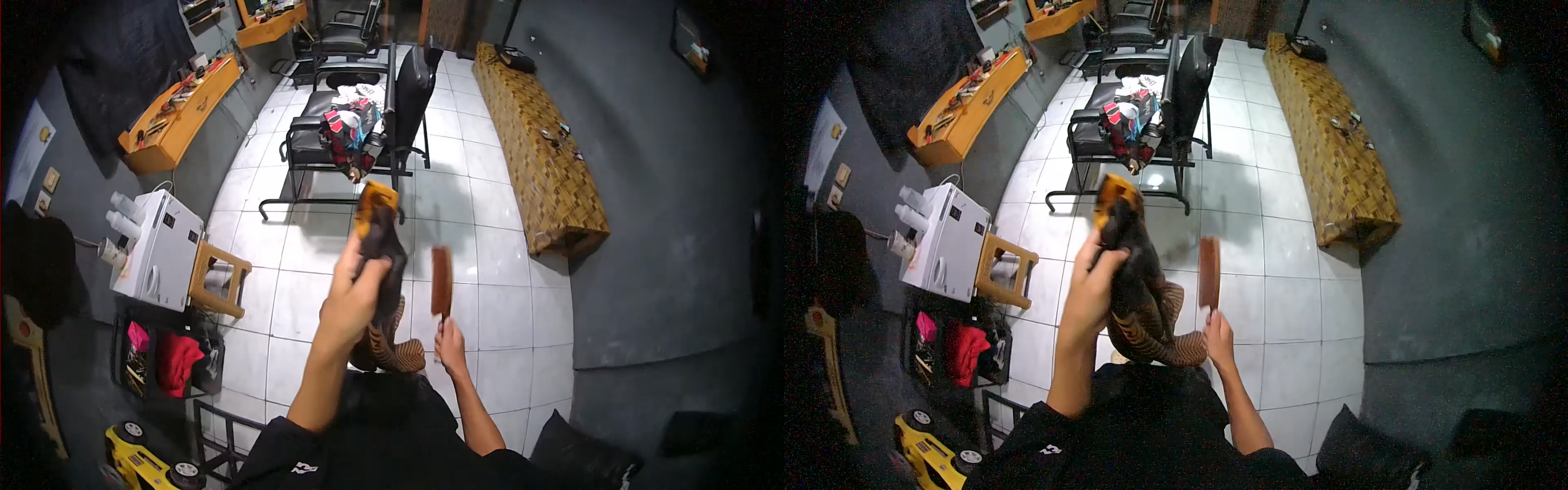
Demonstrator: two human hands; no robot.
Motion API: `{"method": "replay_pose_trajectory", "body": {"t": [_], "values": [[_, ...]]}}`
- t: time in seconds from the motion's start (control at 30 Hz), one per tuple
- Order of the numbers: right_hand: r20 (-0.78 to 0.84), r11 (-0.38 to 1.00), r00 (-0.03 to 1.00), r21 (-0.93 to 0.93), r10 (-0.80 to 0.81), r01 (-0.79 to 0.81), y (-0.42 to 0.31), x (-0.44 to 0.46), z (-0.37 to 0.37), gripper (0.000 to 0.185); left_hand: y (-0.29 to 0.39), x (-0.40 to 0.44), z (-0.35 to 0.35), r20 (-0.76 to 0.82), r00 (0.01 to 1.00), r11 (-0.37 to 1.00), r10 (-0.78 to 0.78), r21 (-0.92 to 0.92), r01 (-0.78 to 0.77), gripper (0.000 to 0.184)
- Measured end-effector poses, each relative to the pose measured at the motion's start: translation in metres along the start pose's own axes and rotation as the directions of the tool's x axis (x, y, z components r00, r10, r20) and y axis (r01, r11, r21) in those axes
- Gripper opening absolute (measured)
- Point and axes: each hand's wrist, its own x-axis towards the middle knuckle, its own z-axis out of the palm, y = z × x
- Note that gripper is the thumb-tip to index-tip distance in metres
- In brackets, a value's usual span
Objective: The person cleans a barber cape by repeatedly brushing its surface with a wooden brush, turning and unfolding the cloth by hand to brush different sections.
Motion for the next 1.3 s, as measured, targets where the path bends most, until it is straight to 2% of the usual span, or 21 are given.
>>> {"method": "replay_pose_trajectory", "body": {"t": [0.03, 0.13, 0.2, 0.23, 0.27, 0.33, 0.37, 0.43, 0.5, 0.57, 0.63, 0.73, 0.8, 0.87, 0.93, 0.97, 1.07, 1.1, 1.13, 1.23, 1.3], "values": [[0.033, 0.976, 0.997, 0.209, -0.068, 0.06, -0.035, -0.007, 0.016, 0.037, -0.002, -0.002, 0.003, 0.05, 0.999, 0.998, -0.013, 0.06, 0.01, 0.037], [-0.005, 0.874, 0.902, 0.247, -0.431, 0.419, -0.111, -0.043, 0.057, 0.037, -0.009, -0.007, 0.009, 0.198, 0.98, 0.977, -0.024, 0.213, -0.019, 0.037], [-0.018, 0.901, 0.921, 0.201, -0.39, 0.385, -0.11, -0.052, 0.07, 0.05, -0.012, -0.009, 0.012, 0.302, 0.951, 0.934, 0.061, 0.318, -0.161, 0.037], [0.091, 0.89, 0.924, 0.317, -0.372, 0.327, -0.098, -0.052, 0.074, 0.051, -0.01, -0.011, 0.016, 0.33, 0.94, 0.935, 0.087, 0.297, -0.191, 0.03], [0.021, 0.889, 0.897, 0.147, -0.441, 0.433, -0.083, -0.054, 0.081, 0.047, -0.009, -0.012, 0.015, 0.254, 0.963, 0.92, 0.09, 0.35, -0.179, 0.028], [0.166, 0.852, 0.88, -0.226, -0.445, 0.473, -0.031, -0.032, 0.064, 0.043, -0.007, -0.015, 0.01, 0.093, 0.99, 0.887, 0.103, 0.442, -0.134, 0.024], [0.17, 0.799, 0.895, -0.405, -0.412, 0.445, -0.008, -0.022, 0.057, 0.037, 0.0, -0.012, 0.008, 0.19, 0.98, 0.981, 0.061, 0.171, -0.094, 0.02], [0.174, 0.662, 0.947, -0.68, -0.271, 0.315, 0.048, -0.006, 0.037, 0.034, 0.0, -0.007, -0.006, 0.193, 0.977, 0.973, 0.095, 0.19, -0.132, 0.018], [0.337, 0.528, 0.941, -0.791, -0.044, 0.308, 0.184, 0.026, -0.031, 0.037, 0.001, -0.004, -0.013, 0.205, 0.968, 0.976, 0.145, 0.134, -0.174, 0.017], [0.142, 0.319, 0.947, -0.947, 0.289, 0.045, 0.18, 0.001, -0.053, 0.039, -0.003, 0.0, -0.018, 0.208, 0.967, 0.989, 0.149, -0.018, -0.149, 0.016], [0.199, 0.313, 0.946, -0.943, 0.257, 0.114, 0.189, -0.006, -0.076, 0.044, 0.006, -0.002, -0.012, 0.206, 0.964, 0.982, 0.169, 0.05, -0.183, 0.015], [0.039, 0.654, 0.987, -0.752, 0.159, -0.076, 0.173, 0.011, -0.081, 0.043, 0.013, -0.003, -0.012, 0.341, 0.928, 0.952, 0.148, 0.206, -0.227, 0.015], [-0.054, 0.955, 0.986, -0.248, 0.156, -0.165, 0.062, -0.004, -0.046, 0.042, 0.007, -0.003, -0.017, 0.458, 0.888, 0.85, 0.03, 0.456, -0.263, 0.017], [0.19, 0.991, 0.982, 0.129, 0.003, -0.027, -0.021, -0.016, -0.03, 0.044, 0.002, 0.002, -0.016, 0.714, 0.698, 0.734, 0.046, 0.45, -0.509, 0.027], [0.184, 0.926, 0.936, 0.292, -0.3, 0.239, -0.09, -0.042, -0.008, 0.046, 0.015, -0.003, -0.012, 0.833, 0.518, 0.582, -0.197, 0.524, -0.622, 0.033], [0.211, 0.94, 0.944, 0.281, -0.255, 0.192, -0.113, -0.049, -0.003, 0.054, 0.019, -0.006, -0.008, 0.81, 0.525, 0.529, -0.261, 0.575, -0.624, 0.038], [0.519, 0.947, 0.806, 0.282, -0.284, 0.152, -0.101, -0.042, -0.011, 0.054, 0.024, -0.008, -0.006, 0.83, 0.548, 0.434, -0.102, 0.532, -0.727, 0.042], [0.537, 0.953, 0.809, 0.289, -0.238, 0.089, -0.092, -0.035, -0.001, 0.051, 0.024, -0.01, -0.007, 0.778, 0.628, 0.368, -0.039, 0.595, -0.715, 0.04], [0.682, 0.946, 0.717, 0.307, -0.143, -0.104, -0.095, -0.034, 0.002, 0.047, 0.026, -0.008, -0.008, 0.756, 0.65, 0.374, 0.082, 0.581, -0.723, 0.039], [0.628, 0.968, 0.738, -0.192, 0.248, -0.162, -0.03, -0.013, -0.006, 0.036, 0.03, -0.003, -0.012, 0.61, 0.686, 0.387, 0.396, 0.567, -0.727, 0.029], [0.416, 0.882, 0.855, -0.461, 0.308, -0.094, 0.037, -0.011, -0.02, 0.046, 0.03, -0.002, -0.024, 0.518, 0.686, 0.426, 0.511, 0.541, -0.725, 0.027]]}}
